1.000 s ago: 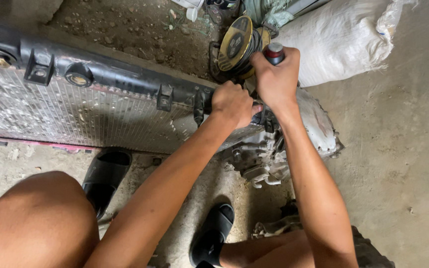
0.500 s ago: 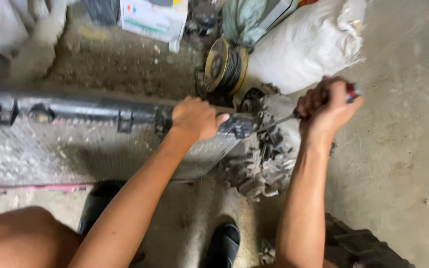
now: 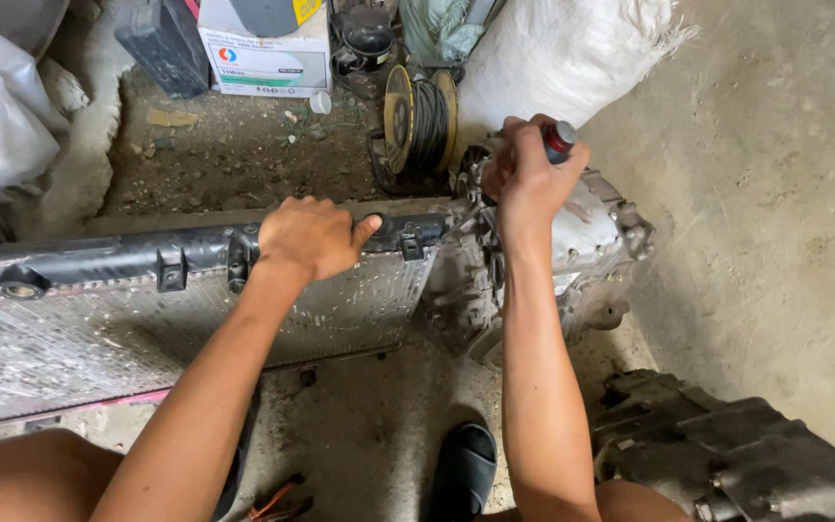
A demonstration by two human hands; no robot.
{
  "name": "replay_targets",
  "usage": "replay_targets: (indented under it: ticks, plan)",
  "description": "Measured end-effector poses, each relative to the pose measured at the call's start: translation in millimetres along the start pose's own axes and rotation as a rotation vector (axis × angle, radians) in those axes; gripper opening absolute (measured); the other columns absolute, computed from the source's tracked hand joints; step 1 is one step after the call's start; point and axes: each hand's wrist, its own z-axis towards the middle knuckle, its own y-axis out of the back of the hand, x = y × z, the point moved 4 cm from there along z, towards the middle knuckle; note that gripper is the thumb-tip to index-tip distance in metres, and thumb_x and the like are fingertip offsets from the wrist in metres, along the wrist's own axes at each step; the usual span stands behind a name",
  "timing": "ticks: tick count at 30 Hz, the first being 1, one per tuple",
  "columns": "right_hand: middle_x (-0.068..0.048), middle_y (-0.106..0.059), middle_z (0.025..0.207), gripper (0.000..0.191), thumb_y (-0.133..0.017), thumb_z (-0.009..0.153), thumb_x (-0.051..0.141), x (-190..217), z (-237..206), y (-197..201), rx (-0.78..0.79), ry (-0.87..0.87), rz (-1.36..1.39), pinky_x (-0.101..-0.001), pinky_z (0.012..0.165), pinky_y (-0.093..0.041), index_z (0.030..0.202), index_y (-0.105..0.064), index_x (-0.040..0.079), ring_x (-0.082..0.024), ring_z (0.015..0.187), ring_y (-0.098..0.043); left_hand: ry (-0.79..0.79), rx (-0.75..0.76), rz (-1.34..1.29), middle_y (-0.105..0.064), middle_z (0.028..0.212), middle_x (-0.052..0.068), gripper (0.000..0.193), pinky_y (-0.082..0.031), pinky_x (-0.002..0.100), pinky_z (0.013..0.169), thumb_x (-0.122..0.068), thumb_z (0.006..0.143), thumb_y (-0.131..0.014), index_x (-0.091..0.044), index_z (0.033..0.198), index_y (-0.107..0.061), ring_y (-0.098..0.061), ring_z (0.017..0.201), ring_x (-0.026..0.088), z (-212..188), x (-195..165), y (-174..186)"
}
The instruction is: The person uses a screwdriver to pry and scrape along the edge of a car radiator, working to separate or clean the plastic housing from the metal core. The person holds the radiator steady with one hand while applying the tool with the other.
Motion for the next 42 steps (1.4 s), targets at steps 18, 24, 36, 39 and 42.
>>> replay_targets:
  ticks: [18,24,36,39,42]
  plan:
    - [0.000,-0.049,0.054,0.030,-0.066,0.087,0.007,-14.0,9.9,-22.2,-0.006,0.154,-0.401,-0.0305,0.045,-0.034,0.061,-0.053,0.002,-0.010,0.047,-0.044,-0.062,0.103,0.028,-0.071,0.118,0.020,0.086,-0.045,0.050,0.105,-0.072,0.100,-0.024,-0.005,0.108,-0.078,-0.063,0.119,0.037,-9.0,-11.1,7.3]
    - [0.001,-0.050,0.051,0.026,-0.064,0.084,0.009,-37.4,33.5,-19.7,-0.031,-0.014,-0.423,-0.0318,0.041,-0.031,0.060,-0.056,0.001,-0.010,0.042,-0.044,-0.046,0.116,0.000,-0.072,0.118,0.019,0.088,-0.045,0.049,0.107,-0.073,0.100,-0.024,-0.004,0.105,-0.079,-0.063,0.121,0.036,-12.2,-10.1,0.5]
    - [-0.001,-0.052,0.053,0.023,-0.065,0.091,0.009,-24.5,-4.2,3.9,-0.037,-0.093,-0.268,-0.0318,0.036,-0.032,0.069,-0.058,0.004,-0.012,0.038,-0.045,-0.055,0.075,-0.001,-0.073,0.118,0.019,0.085,-0.048,0.047,0.104,-0.072,0.100,-0.026,-0.005,0.105,-0.079,-0.066,0.118,0.036,-9.1,-7.3,1.2]
    - [-0.002,-0.049,0.055,0.021,-0.063,0.093,0.008,-2.3,-15.2,2.8,-0.033,-0.033,-0.127,-0.0298,0.038,-0.030,0.074,-0.058,0.003,-0.011,0.041,-0.042,-0.040,0.082,-0.026,-0.071,0.120,0.020,0.084,-0.048,0.048,0.103,-0.071,0.099,-0.027,-0.005,0.106,-0.079,-0.065,0.118,0.037,-9.0,-7.2,-2.6]
    - [-0.004,-0.047,0.056,0.025,-0.063,0.095,0.006,11.7,-24.1,-3.4,-0.006,0.036,-0.117,-0.0291,0.039,-0.029,0.072,-0.054,0.001,-0.012,0.042,-0.042,-0.016,0.077,-0.061,-0.069,0.121,0.022,0.082,-0.048,0.048,0.102,-0.071,0.098,-0.033,-0.003,0.105,-0.078,-0.064,0.117,0.039,-8.3,-7.7,1.4]
